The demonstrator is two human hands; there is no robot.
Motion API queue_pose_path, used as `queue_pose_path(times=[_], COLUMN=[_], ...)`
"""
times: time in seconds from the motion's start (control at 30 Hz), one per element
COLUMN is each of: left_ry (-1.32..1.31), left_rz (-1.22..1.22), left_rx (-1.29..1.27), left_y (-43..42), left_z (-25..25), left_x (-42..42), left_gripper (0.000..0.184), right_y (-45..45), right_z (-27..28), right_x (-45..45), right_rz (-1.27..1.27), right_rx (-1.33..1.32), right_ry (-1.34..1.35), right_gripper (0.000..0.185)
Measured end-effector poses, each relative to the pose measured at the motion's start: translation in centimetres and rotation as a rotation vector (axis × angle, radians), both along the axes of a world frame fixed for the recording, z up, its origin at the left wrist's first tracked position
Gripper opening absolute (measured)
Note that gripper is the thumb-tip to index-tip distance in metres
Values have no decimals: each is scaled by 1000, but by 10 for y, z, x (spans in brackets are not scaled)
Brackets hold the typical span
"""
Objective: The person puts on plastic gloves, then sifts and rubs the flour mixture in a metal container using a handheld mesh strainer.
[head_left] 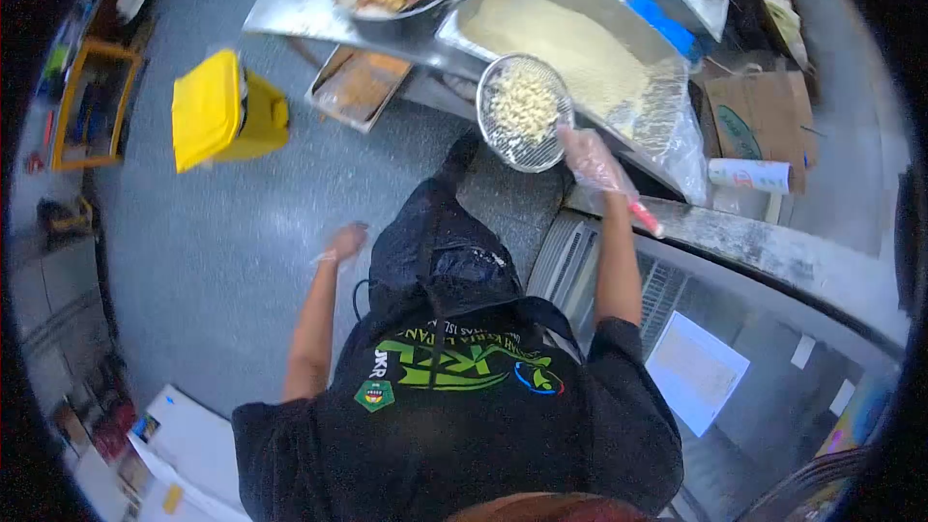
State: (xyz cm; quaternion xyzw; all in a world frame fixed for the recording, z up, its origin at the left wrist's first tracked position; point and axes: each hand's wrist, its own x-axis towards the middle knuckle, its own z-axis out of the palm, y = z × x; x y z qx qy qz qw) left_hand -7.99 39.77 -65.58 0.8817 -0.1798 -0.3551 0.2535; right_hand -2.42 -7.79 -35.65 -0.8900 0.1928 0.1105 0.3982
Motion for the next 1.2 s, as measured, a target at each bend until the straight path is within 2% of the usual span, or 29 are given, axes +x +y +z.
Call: queue_pose_path(times=[0.03, 0.07, 0.17, 0.23, 0.3, 0.37, 0.4, 0.43, 0.47, 0.5, 0.53, 0.57, 0.67, 0.73, 0.77, 0.83, 0.9, 0.93, 0.97, 1.0, 1.07, 1.13, 1.2], left_ry=[18, 39, 82, -11, -25, 300, 126, -35, -182, -77, 48, 189, 269, -57, 117, 449, 214, 532, 815, 962, 628, 841, 238], left_rz=[58, 9, -254, -455, -375, 101, 268, 439, 619, 795, 972, 1146, 1004, 683, 768, 521, 76, 365, 801, 1196, 1092, 1295, 567], left_rx=[-136, -28, 267, 331, 326, 337, 249, 158, 65, 4, -46, -81, -41, 75, 21, 211, 151, 126, 95, 141, -120, -289, 48], left_y=[24, 46, 98, 116, 109, 79, 83, 81, 75, 66, 61, 55, 72, 73, 76, 75, 82, 82, 81, 77, 90, 108, 125], left_z=[-29, -47, -85, -109, -131, -111, -134, -165, -192, -190, -154, -127, -158, -187, -155, -141, -149, -129, -103, -58, -58, -83, -117], left_x=[-30, -59, -150, -197, -214, -181, -178, -193, -205, -198, -181, -185, -294, -410, -413, -448, -492, -456, -408, -317, -302, -286, -264], left_gripper=[29, 29, 28, 28, 29, 40, 35, 33, 33, 33, 33, 34, 32, 28, 26, 23, 20, 21, 23, 26, 35, 36, 38], right_y=[16, 25, 50, 61, 72, 60, 44, 17, 4, -1, -5, -4, 12, 20, 21, 24, 25, 24, 25, 27, 40, 71, 106], right_z=[-20, -53, -143, -176, -206, -266, -307, -359, -387, -406, -419, -429, -459, -474, -482, -495, -505, -510, -513, -513, -506, -476, -420], right_x=[-7, -15, -23, -23, -6, 26, 39, 50, 64, 84, 101, 110, 156, 182, 195, 215, 236, 242, 246, 252, 249, 237, 205], right_rz=[43, 85, 85, -82, -257, -415, -496, -353, -307, -264, -277, -294, -304, -299, -296, -270, -206, -158, -98, -37, 102, 228, 315], right_rx=[131, 259, 401, 486, 446, 316, 248, 215, 108, -22, -161, -283, -505, -608, -644, -693, -711, -714, -709, -701, -689, -679, -673], right_ry=[38, 71, 218, 364, 375, 429, 457, 366, 328, 289, 272, 261, 186, 160, 165, 201, 269, 307, 351, 397, 474, 504, 467], right_gripper=[44, 41, 37, 34, 31, 32, 32, 36, 35, 35, 35, 34, 33, 32, 32, 31, 31, 31, 30, 30, 29, 29, 29])
